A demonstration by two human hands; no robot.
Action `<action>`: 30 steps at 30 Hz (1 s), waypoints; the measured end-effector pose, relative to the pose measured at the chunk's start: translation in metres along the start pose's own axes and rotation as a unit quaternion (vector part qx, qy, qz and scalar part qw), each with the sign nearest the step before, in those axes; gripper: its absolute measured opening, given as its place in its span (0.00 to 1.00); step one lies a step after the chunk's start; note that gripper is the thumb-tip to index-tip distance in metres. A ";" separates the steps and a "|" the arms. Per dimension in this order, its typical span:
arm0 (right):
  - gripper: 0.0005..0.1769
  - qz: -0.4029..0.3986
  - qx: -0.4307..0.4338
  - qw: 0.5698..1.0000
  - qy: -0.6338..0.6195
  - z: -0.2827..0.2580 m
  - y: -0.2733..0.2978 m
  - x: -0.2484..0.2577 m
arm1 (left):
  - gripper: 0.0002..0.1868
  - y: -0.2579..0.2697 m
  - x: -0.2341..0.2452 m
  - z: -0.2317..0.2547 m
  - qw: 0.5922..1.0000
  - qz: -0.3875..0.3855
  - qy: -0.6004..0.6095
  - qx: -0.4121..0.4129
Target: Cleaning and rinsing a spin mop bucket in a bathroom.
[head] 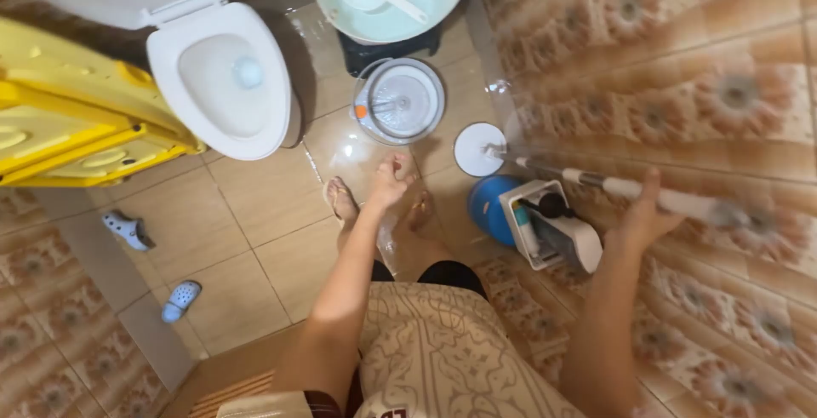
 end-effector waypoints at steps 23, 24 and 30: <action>0.25 -0.488 0.029 0.760 0.428 0.545 0.345 -0.370 | 0.12 -0.012 0.107 -0.294 0.974 0.036 0.115 0.194; 0.30 -0.484 0.130 0.761 0.412 0.574 0.349 -0.381 | 0.13 -0.011 0.102 -0.305 0.968 0.038 0.140 0.203; 0.38 -0.343 0.168 0.838 0.390 0.543 0.320 -0.447 | 0.12 -0.068 0.075 -0.300 0.982 0.154 0.101 -0.031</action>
Point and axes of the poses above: each hand's wrist, its own y-axis away from the middle knuckle, its own x-axis out of the back of the hand, z = x × y, the point moved 5 cm from there along -y, towards the middle knuckle, and after that the axes turned 1 degree about -y, right-handed, at the moved point
